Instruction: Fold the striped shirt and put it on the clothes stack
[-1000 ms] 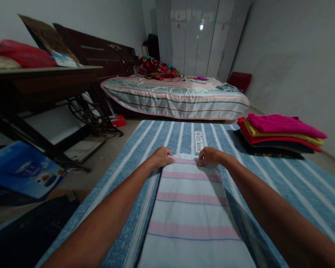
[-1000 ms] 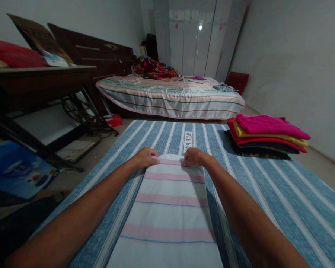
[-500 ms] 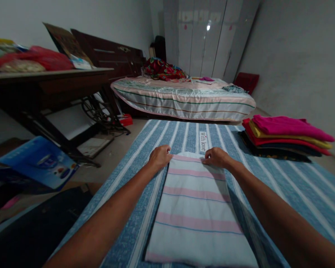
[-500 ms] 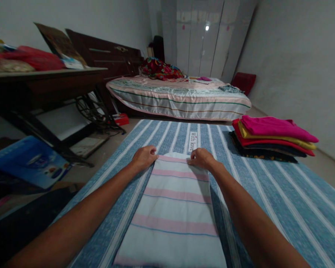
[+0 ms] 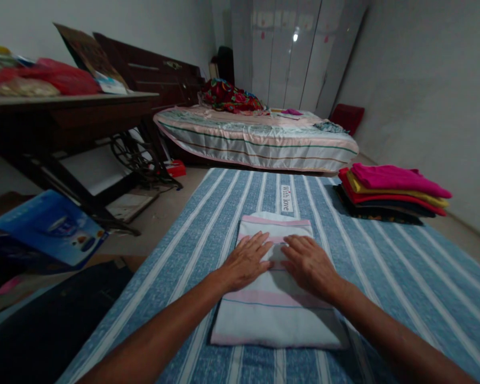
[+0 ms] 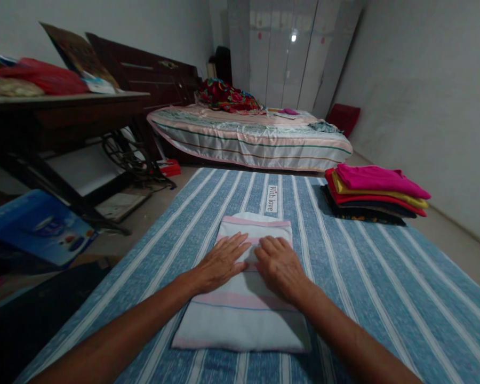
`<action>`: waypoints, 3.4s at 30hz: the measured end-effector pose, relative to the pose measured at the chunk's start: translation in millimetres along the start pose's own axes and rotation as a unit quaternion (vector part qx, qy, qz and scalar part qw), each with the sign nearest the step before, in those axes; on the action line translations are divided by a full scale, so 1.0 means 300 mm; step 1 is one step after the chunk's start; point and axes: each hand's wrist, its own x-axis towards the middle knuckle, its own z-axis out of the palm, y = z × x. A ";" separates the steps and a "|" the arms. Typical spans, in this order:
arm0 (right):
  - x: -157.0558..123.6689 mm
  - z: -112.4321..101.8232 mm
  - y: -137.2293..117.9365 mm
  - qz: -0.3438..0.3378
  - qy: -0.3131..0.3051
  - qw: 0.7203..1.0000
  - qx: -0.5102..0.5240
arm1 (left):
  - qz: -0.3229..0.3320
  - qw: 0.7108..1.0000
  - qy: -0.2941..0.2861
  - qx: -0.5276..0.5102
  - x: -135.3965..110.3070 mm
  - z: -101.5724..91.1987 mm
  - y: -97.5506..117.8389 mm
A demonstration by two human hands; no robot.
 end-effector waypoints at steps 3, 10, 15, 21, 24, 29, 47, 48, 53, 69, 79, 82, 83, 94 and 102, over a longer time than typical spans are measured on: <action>-0.103 0.050 -0.066 0.021 0.008 0.999 0.048 | -0.015 1.000 -0.016 0.014 0.006 0.003 -0.005; -0.165 0.031 -0.134 0.109 0.026 0.990 0.082 | -0.030 1.000 0.001 0.007 -0.024 -0.015 0.031; -0.266 0.019 -0.252 0.041 0.040 0.997 0.061 | 0.023 0.999 -0.014 -0.021 -0.087 -0.032 0.097; -0.317 0.103 -0.294 0.024 0.115 0.992 -0.039 | 0.054 0.996 -0.059 -0.039 -0.107 -0.043 0.109; -0.301 0.118 -0.299 0.014 0.148 0.987 -0.064 | 0.065 0.995 -0.048 -0.053 -0.086 -0.066 0.125; -0.283 0.118 -0.298 0.013 0.152 0.986 -0.065 | 0.152 0.980 -0.060 -0.110 -0.004 -0.075 0.175; 0.075 -0.259 0.016 0.020 -0.321 0.839 0.439 | -0.058 0.719 -0.140 -0.678 0.086 -0.119 -0.004; 0.113 -0.258 0.055 0.041 -0.343 0.802 0.487 | -0.091 0.682 -0.140 -0.712 0.091 -0.124 -0.034; 0.322 -0.195 0.258 0.169 -0.344 0.721 0.576 | -0.202 0.589 -0.054 -0.781 0.088 -0.126 -0.156; 0.292 0.012 0.405 0.250 -0.074 0.877 0.405 | -0.239 0.634 0.120 -0.726 0.092 -0.091 -0.165; 0.259 0.028 0.335 0.272 0.008 0.948 0.167 | -0.336 0.800 0.256 -0.425 0.134 -0.095 -0.196; 0.170 -0.025 0.218 0.112 0.040 0.989 0.083 | -0.260 0.889 0.314 -0.209 0.079 -0.103 -0.156; 0.137 -0.036 0.172 0.042 0.041 0.996 0.064 | -0.208 0.913 0.318 -0.149 0.055 -0.101 -0.135; 0.130 0.139 -0.088 0.038 0.053 0.986 -0.152 | -0.088 0.992 0.073 0.046 0.009 -0.036 -0.002; 0.272 -0.027 0.010 0.152 -0.080 0.976 0.135 | -0.085 0.984 0.159 0.010 0.034 -0.143 -0.001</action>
